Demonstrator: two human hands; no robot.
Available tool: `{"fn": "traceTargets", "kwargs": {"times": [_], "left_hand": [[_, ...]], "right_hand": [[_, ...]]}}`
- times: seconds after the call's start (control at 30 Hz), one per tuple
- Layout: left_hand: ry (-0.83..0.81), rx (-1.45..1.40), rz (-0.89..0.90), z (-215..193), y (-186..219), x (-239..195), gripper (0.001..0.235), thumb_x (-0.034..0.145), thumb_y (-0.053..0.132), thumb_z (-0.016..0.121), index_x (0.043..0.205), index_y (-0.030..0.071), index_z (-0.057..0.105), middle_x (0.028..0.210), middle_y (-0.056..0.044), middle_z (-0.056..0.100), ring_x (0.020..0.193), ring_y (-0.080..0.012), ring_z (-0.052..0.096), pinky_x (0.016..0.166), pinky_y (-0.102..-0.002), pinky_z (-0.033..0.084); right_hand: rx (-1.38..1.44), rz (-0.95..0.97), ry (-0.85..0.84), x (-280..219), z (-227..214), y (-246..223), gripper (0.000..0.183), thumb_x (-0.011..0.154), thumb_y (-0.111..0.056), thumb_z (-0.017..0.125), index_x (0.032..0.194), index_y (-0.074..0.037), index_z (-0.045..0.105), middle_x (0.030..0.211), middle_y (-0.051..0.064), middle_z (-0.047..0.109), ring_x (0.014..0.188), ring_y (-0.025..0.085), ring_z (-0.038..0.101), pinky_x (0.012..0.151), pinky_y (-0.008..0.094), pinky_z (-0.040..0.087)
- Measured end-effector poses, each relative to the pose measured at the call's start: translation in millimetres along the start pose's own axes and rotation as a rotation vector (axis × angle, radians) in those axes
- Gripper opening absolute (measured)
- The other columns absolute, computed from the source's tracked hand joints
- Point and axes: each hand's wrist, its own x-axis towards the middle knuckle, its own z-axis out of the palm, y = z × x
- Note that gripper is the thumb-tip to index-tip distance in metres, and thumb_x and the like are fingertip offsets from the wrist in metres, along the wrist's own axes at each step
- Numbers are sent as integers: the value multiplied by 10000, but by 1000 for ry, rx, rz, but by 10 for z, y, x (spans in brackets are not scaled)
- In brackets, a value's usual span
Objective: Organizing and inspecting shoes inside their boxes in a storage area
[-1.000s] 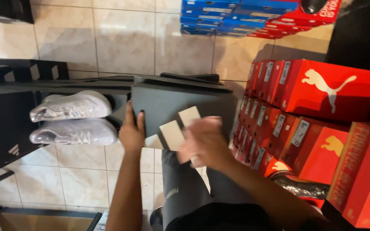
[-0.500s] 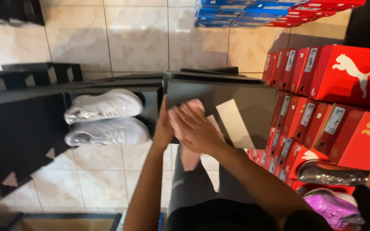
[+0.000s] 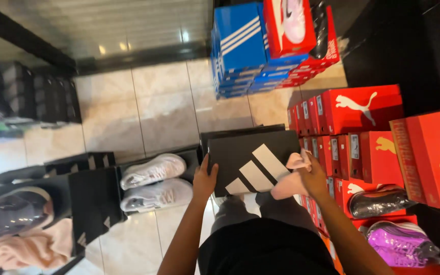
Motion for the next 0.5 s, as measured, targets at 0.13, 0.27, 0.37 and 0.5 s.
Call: {"fn": "traceTargets", "kwargs": {"times": [0.13,0.27,0.37,0.5], "left_hand": [[-26,-277,99,-621,441,-227,600,909,445,718,1474,304,576,1324,-235,600,1271,-448,579,1041,-504,492],[-93,-604,356,-970,732,-70,458,1024,336,586,1460,199,623,1425,-202,583,1348,-329,516,1094,-425,434],[66,-579,611,-1077,1160,300,437,1061,284,578,1440,69,600,1471,-216,564,1434,-360,443,1212,-496,278],[176,-754,316,-693,1439,1026,588,1099,478,460,1465,27,554,1494,-227,527,1430,-351,444,1212,-515,295]], "right_hand": [[-79,218,-19,-76,-481,-500,396,991,-303,585,1299,-63,651,1164,287,694,1028,427,691,815,537,548],[587,321,139,637,-782,-12,297,958,-418,636,1125,-180,695,921,2,724,799,153,722,672,366,590],[446,54,404,1,-588,-1740,478,1003,-408,644,1426,-196,575,1442,76,591,1333,164,556,1126,363,403],[501,-820,322,906,110,-1282,450,1105,-382,407,1139,54,513,1096,178,575,965,253,533,945,382,484]]}}
